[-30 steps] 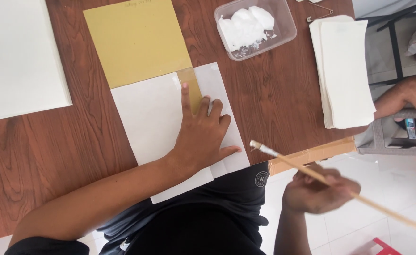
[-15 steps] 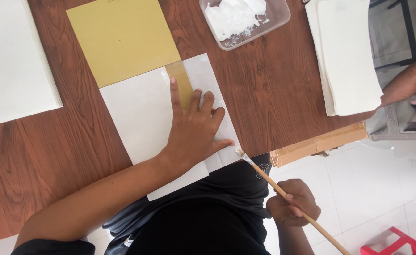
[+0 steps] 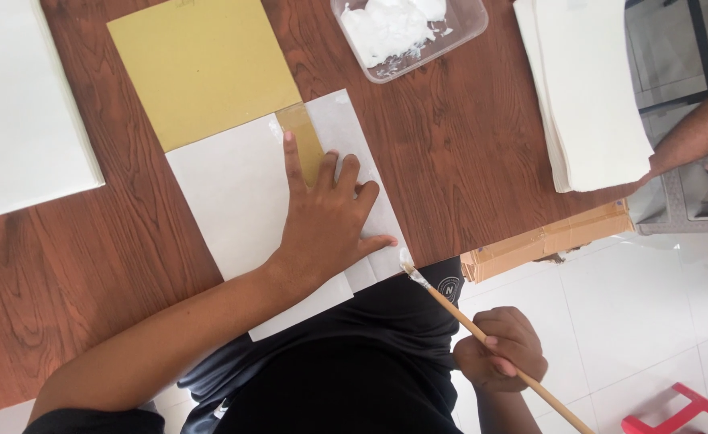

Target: Manually assembling a paper bag by applying glue with a brush and folding the paper into shape.

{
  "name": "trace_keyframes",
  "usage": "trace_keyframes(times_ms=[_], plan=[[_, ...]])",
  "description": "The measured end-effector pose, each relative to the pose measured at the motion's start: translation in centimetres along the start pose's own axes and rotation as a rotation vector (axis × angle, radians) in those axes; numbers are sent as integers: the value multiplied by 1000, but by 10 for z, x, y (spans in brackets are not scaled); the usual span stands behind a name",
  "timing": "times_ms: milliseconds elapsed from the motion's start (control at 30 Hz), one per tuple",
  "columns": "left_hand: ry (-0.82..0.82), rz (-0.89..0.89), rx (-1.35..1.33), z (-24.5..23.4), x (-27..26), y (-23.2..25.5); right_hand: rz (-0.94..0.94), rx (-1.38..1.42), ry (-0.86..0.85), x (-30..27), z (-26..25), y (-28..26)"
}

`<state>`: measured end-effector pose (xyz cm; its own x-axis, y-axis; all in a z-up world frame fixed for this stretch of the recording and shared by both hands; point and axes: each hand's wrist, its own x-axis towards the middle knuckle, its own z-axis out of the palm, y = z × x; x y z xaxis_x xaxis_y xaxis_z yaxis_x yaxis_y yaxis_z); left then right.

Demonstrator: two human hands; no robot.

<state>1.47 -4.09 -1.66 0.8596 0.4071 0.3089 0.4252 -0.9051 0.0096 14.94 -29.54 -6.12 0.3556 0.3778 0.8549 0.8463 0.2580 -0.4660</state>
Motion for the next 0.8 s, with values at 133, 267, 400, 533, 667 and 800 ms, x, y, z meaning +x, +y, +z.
trace_keyframes(times_ms=[133,267,400,533,667,800], plan=[[12,2,22,0,1,-1,5,-14,19,0,-2,2],[-3,0,29,0,0,1,9,13,20,7,5,1],[32,7,9,-3,1,-1,233,-375,351,17,12,-2],[39,-2,56,-3,0,1,333,-93,388,76,30,7],[43,-7,24,-3,0,3,517,162,422,121,54,44],[-228,-51,-204,-7,5,3,589,166,178,175,107,86]])
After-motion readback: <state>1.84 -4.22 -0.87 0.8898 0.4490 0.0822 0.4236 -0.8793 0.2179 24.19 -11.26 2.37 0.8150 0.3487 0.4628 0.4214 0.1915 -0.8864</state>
